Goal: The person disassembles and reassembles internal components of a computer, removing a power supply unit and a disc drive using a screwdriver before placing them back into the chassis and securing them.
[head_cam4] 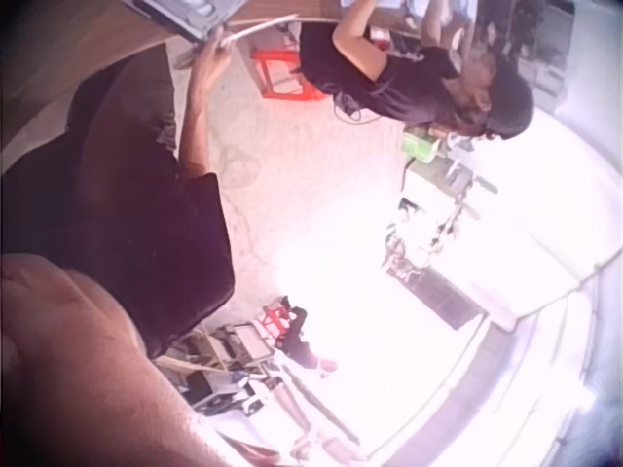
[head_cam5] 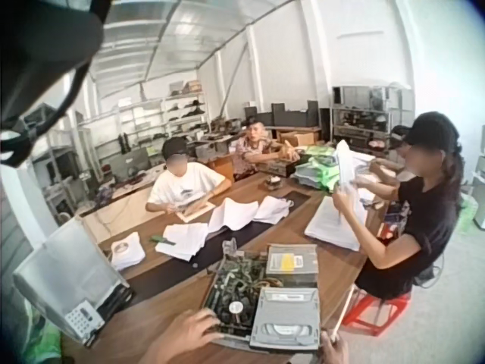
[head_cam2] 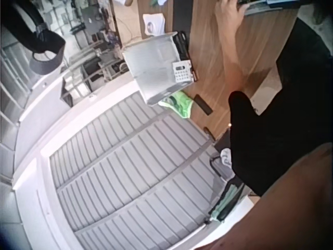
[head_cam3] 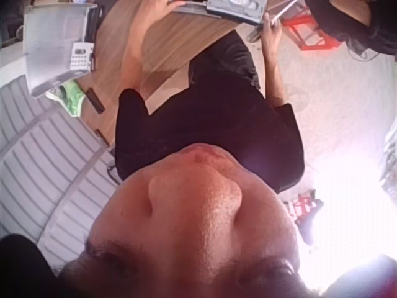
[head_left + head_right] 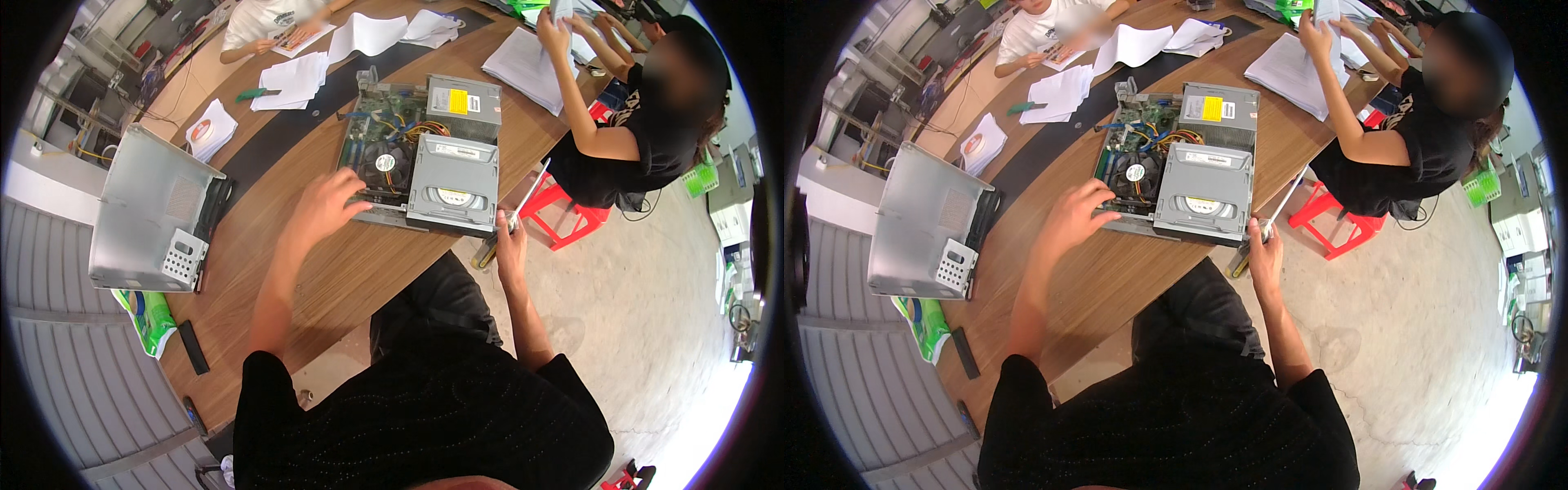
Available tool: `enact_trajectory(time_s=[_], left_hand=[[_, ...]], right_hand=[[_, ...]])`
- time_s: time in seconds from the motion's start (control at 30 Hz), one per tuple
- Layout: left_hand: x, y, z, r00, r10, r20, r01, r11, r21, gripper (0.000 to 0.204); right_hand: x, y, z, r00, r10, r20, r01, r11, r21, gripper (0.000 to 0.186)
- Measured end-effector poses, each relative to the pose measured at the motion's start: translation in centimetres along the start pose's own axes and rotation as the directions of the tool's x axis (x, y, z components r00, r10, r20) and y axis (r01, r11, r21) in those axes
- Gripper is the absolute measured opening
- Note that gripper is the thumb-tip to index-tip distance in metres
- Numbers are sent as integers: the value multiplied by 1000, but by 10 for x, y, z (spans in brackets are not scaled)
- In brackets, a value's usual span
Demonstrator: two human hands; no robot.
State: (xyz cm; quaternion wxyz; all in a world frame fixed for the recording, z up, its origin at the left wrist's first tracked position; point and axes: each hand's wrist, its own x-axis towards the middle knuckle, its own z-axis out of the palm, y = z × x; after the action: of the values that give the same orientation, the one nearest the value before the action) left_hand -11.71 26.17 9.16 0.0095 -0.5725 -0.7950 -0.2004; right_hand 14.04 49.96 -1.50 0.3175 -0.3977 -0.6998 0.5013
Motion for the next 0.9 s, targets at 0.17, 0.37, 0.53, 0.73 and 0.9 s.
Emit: enact_trajectory(time_s=[0.17,0.37,0.53,0.73,0.9], left_hand=[[0,0,2,982,-183,52,186,980,-68,35],[-13,-19,31,999,-35,-24,38,986,160,45],[-12,-15,35,992,-35,-121,45,996,82,45],[-22,28,51,945,-120,-303,99,992,-83,45],[-16,84,78,878,-343,-333,220,909,-353,44]], right_hand=[[0,-1,3,993,83,87,-95,985,146,45],[7,-5,10,950,197,241,-267,913,309,49],[14,-7,-2,946,138,292,-241,905,351,53],[47,-77,-62,948,-22,317,15,1000,26,46],[74,-162,-101,919,-184,350,240,963,-126,41]])
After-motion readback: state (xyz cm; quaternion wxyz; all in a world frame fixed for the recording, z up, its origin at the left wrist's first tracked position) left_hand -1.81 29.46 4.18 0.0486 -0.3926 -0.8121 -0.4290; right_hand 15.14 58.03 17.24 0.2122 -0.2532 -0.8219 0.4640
